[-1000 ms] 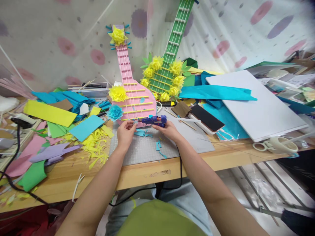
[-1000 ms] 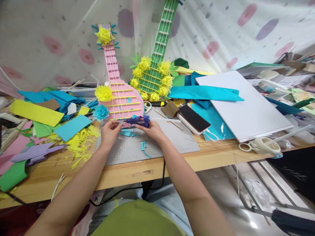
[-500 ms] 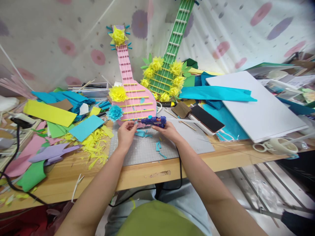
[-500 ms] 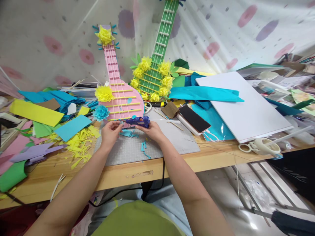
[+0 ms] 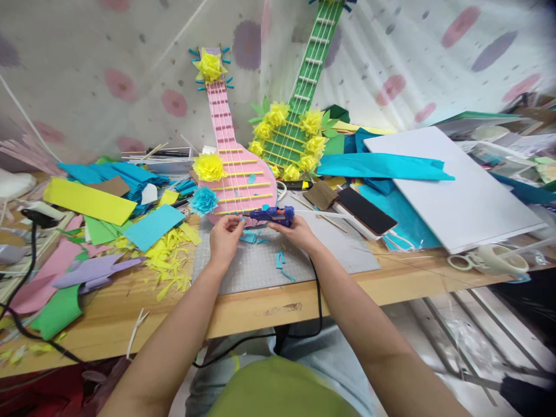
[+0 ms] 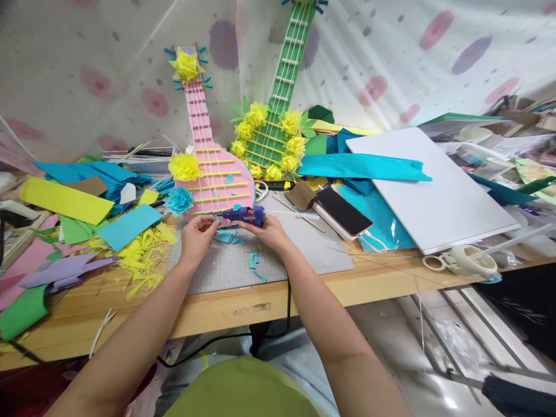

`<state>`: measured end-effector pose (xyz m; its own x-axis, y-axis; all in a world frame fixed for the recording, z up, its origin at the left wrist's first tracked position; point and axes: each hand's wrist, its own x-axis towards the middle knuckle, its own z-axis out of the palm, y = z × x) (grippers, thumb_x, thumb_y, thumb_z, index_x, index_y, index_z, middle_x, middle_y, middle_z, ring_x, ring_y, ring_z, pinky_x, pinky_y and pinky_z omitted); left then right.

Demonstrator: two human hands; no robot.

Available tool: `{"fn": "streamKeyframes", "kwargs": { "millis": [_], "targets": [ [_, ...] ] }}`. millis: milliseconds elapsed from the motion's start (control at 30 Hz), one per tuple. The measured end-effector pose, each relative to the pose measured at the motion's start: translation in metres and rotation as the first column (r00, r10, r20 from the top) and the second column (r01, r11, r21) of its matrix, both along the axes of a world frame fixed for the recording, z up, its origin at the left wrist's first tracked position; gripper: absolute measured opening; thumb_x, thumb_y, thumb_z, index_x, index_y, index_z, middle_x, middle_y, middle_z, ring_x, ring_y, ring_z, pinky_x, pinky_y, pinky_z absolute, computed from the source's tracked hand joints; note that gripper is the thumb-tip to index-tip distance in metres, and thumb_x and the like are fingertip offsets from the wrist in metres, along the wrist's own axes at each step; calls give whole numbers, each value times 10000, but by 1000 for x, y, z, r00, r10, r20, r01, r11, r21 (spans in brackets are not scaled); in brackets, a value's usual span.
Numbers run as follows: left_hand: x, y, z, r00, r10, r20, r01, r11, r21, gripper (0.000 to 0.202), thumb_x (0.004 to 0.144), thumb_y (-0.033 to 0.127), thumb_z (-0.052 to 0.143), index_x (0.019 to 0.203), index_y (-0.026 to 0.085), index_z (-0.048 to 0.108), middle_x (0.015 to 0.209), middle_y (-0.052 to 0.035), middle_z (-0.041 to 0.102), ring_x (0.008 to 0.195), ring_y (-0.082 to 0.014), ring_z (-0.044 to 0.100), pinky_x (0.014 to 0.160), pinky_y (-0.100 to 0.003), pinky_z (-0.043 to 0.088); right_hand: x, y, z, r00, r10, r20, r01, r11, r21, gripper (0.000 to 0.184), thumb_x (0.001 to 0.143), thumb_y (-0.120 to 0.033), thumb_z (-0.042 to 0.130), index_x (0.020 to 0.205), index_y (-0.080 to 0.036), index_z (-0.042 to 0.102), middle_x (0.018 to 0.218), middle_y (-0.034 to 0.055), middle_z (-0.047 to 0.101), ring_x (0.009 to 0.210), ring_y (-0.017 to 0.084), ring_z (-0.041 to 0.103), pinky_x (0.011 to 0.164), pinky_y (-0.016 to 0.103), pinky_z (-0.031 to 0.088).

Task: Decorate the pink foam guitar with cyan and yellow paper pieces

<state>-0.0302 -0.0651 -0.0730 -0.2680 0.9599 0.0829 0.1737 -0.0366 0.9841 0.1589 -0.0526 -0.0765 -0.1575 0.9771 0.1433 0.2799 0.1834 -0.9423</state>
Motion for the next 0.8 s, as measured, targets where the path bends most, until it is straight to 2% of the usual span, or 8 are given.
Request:
{"fn": "streamKeyframes", "kwargs": {
  "millis": [133,267,433,533,633,800],
  "targets": [
    [-1,1,-7,996,-76,-42,76,997,16,180,710,313,647,826,181,606,706,2,644,520,-101,599,448,-189,443,2,2,1,997,-57,-50,56,998,-27,423,631,-532,682,838,-164,685,702,22,658,665,155,584,642,278,464],
    [1,-1,-12,984,-155,-90,161,985,58,191,739,336,618,867,195,616,746,-9,641,576,-124,627,424,-189,442,17,6,7,966,-238,-100,231,970,-75,426,575,-564,687,655,-152,621,549,9,576,489,104,477,513,254,402],
    [3,-1,-13,988,-144,58,138,986,91,240,719,338,640,910,196,607,786,-28,653,703,-169,668,494,-223,509,43,11,9,916,-385,-108,381,923,-56,466,559,-591,669,652,-137,622,530,12,562,442,85,424,477,253,367],
    [2,1,-13,977,-115,181,98,990,102,302,677,356,679,910,182,598,775,-36,657,722,-183,674,497,-232,519,52,15,4,888,-460,-21,457,886,-79,499,570,-605,653,698,-123,644,553,28,578,477,110,470,505,265,380],
    [1,4,-12,951,-82,299,58,994,87,343,620,363,723,859,167,574,730,-27,650,690,-182,676,478,-222,510,56,18,-3,844,-519,133,530,845,-73,523,571,-622,648,718,-120,653,563,40,586,536,151,522,552,285,394],
    [3,4,-7,905,-77,418,58,997,58,443,551,357,773,870,172,526,693,-5,646,695,-194,685,469,-213,503,59,20,-8,806,-507,307,538,843,-20,539,609,-629,617,776,-120,677,666,84,647,657,211,583,624,308,409]
  ]
}}
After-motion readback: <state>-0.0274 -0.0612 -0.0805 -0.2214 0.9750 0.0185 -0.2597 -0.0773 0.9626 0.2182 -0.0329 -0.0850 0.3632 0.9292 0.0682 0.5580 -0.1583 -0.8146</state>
